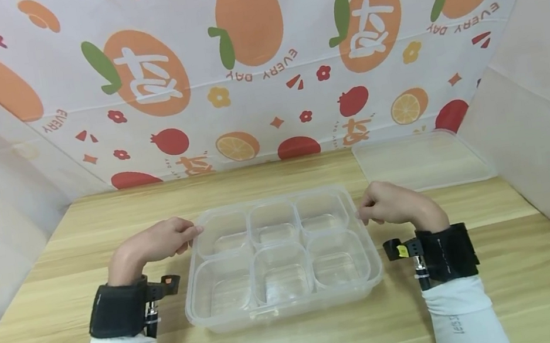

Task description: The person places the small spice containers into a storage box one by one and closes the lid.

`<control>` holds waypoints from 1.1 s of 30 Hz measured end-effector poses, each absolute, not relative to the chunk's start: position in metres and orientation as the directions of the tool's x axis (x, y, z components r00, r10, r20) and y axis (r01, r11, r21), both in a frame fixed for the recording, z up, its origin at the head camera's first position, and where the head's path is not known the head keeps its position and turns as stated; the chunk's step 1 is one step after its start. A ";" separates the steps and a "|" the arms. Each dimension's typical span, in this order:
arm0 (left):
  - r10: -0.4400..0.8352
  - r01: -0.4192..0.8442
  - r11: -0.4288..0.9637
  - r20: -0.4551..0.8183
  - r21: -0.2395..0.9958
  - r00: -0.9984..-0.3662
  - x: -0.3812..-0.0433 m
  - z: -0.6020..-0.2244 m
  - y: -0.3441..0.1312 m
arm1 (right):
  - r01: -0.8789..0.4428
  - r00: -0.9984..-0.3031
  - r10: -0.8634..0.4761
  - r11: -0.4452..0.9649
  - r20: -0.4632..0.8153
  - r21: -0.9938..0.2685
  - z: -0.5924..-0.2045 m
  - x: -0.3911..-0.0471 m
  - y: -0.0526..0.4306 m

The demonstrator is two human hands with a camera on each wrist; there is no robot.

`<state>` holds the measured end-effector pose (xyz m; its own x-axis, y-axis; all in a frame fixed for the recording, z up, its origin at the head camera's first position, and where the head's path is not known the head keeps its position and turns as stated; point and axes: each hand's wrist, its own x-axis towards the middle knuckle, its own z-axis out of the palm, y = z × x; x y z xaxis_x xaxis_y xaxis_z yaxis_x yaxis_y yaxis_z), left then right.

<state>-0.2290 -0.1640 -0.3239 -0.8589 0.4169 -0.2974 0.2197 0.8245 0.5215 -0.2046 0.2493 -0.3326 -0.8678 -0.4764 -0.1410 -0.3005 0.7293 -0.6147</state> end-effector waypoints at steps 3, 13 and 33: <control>0.423 0.224 0.823 -0.298 0.523 -0.856 -0.229 -0.324 -0.164 | -0.292 -0.864 -0.482 0.716 -0.147 -0.634 -0.333 -0.205 0.249; 0.425 0.227 0.822 -0.296 0.523 -0.855 -0.230 -0.322 -0.163 | -0.259 -0.857 -0.482 0.708 -0.181 -0.657 -0.334 -0.205 0.250; 0.427 0.230 0.820 -0.293 0.524 -0.856 -0.233 -0.324 -0.163 | -0.265 -0.846 -0.499 0.699 -0.186 -0.664 -0.332 -0.208 0.251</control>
<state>-0.2331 -0.1627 -0.3245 -0.8557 0.4267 -0.2927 0.2299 0.8203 0.5237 -0.2078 0.2510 -0.3323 -0.8464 -0.4988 -0.1864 -0.2654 0.6986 -0.6645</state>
